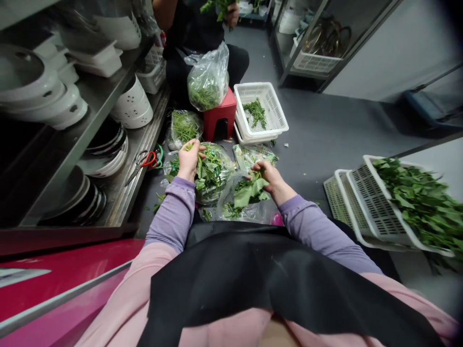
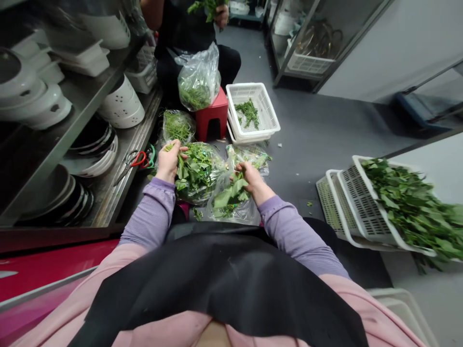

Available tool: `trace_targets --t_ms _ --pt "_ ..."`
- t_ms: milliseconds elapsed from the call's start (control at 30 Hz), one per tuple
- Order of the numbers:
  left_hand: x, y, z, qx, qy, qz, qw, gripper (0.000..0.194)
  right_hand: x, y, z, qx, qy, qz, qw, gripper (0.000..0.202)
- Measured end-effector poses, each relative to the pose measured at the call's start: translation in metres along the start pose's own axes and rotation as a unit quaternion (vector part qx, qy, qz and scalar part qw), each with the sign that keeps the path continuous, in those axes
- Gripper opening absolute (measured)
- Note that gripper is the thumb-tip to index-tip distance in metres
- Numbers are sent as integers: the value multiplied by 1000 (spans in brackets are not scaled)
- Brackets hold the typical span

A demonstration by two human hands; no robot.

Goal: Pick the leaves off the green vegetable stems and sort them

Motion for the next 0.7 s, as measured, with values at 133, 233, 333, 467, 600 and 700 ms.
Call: trace_targets --t_ms 133,233,333,467,600,700 --pt "6 9 1 -121 83 -100 984 14 28 12 -22 -29 98 -46 994 26" --pt "24 21 -19 -217 150 -130 956 13 48 31 -32 -109 118 -199 967 25" --pt "44 32 -40 -266 200 -142 932 15 73 48 -37 -198 144 -330 912 26" --pt "70 48 -62 -298 279 -136 903 15 93 52 -31 -241 146 -410 867 23" --pt "81 59 -71 -293 308 -111 898 15 90 34 -22 -166 146 -371 902 19" --pt "85 64 -73 -299 325 -91 893 15 83 17 -19 -82 166 -280 942 18"
Point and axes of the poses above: each hand's wrist, its own z-axis towards the middle knuckle, its own x-axis out of the palm, y = z × x, the point moved 9 cm from there along z, towards the middle knuckle, and after that the axes turned 12 degrees about -x, right-handed, at the moved point
